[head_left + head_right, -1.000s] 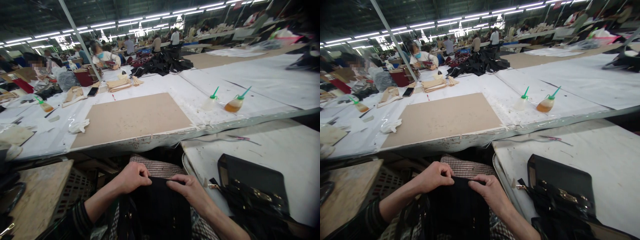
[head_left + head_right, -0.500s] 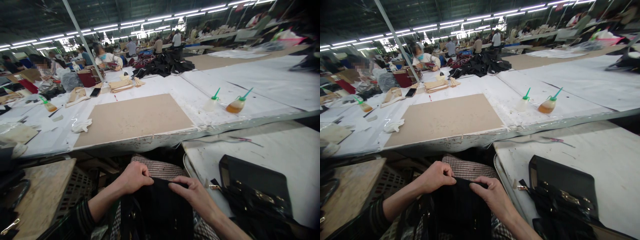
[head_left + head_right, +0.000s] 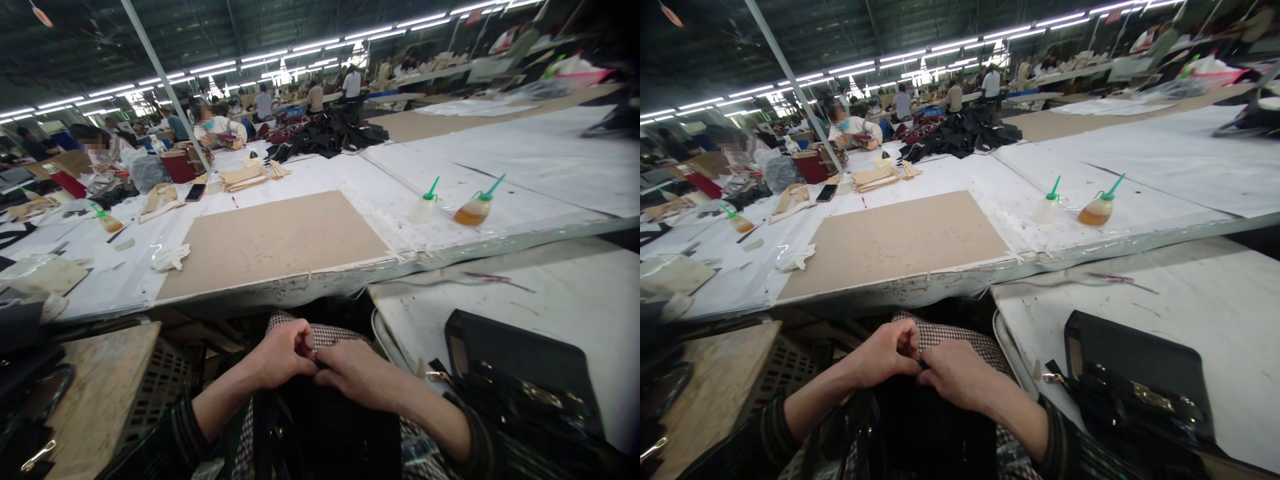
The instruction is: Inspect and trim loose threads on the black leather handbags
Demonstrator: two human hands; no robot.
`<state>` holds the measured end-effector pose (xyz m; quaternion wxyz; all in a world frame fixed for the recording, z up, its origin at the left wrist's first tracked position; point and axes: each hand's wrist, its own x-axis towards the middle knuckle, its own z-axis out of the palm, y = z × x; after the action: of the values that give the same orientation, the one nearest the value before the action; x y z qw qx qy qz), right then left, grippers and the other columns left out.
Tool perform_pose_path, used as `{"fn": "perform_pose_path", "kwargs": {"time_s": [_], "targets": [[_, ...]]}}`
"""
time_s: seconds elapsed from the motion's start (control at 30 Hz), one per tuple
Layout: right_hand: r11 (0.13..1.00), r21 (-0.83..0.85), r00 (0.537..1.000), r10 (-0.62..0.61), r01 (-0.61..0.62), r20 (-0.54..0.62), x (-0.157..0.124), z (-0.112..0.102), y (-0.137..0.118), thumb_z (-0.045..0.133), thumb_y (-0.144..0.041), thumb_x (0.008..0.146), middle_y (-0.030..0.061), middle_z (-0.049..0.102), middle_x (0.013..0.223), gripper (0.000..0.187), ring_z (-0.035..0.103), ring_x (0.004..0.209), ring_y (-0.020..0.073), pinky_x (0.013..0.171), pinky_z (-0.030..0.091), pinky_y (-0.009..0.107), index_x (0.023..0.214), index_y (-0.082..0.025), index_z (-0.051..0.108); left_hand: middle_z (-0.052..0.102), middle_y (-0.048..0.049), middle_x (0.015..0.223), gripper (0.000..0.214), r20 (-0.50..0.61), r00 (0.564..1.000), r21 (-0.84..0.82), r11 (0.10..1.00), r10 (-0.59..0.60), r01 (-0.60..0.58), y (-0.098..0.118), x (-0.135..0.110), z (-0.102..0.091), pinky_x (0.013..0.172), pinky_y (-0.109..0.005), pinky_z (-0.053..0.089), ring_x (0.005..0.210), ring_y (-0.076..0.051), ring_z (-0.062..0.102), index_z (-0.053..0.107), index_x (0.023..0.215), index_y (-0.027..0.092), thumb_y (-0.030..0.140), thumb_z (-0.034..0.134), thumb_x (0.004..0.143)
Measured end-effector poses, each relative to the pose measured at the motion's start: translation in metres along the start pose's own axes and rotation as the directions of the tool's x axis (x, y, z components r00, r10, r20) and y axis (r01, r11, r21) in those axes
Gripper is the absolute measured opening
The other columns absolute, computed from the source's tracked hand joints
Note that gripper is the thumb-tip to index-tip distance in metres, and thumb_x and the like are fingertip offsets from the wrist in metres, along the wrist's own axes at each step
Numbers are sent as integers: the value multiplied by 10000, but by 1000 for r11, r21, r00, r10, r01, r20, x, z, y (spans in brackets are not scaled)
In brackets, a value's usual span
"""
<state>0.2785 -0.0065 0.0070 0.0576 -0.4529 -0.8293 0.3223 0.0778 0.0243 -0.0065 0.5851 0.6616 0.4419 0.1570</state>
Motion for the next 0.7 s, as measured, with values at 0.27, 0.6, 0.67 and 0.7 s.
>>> {"fn": "perform_pose_path", "kwargs": {"time_s": [0.27,0.6,0.67,0.7], "targets": [[913,403,988,-6,-59,157,19,8,11,622,-289,827,-47,486,545,225,422,516,106,480,282,214,640,-167,646,684,12,847,239,201,967,99,985,-158,140,-14,-31,-50,691,-230,436,767,-152,580,721,928,169,240,753,702],[771,630,963,-95,-90,253,27,10,18,612,-336,850,-24,630,741,197,510,625,126,586,409,209,878,-178,726,671,9,814,251,218,964,16,988,-152,152,-13,-36,-50,637,-203,405,711,-131,549,746,945,169,369,654,825],[792,606,963,-107,-67,246,28,10,20,609,-330,857,-21,649,764,201,533,647,133,602,417,212,911,-179,731,675,7,823,253,213,964,14,987,-160,161,-16,-35,-51,638,-204,409,718,-136,553,746,947,172,368,662,812],[806,590,963,-117,-50,242,29,9,21,603,-326,863,-19,655,773,207,541,657,136,606,418,214,929,-178,732,678,7,825,254,208,964,13,986,-165,166,-17,-34,-51,639,-206,410,721,-137,555,745,949,173,367,664,807]]}}
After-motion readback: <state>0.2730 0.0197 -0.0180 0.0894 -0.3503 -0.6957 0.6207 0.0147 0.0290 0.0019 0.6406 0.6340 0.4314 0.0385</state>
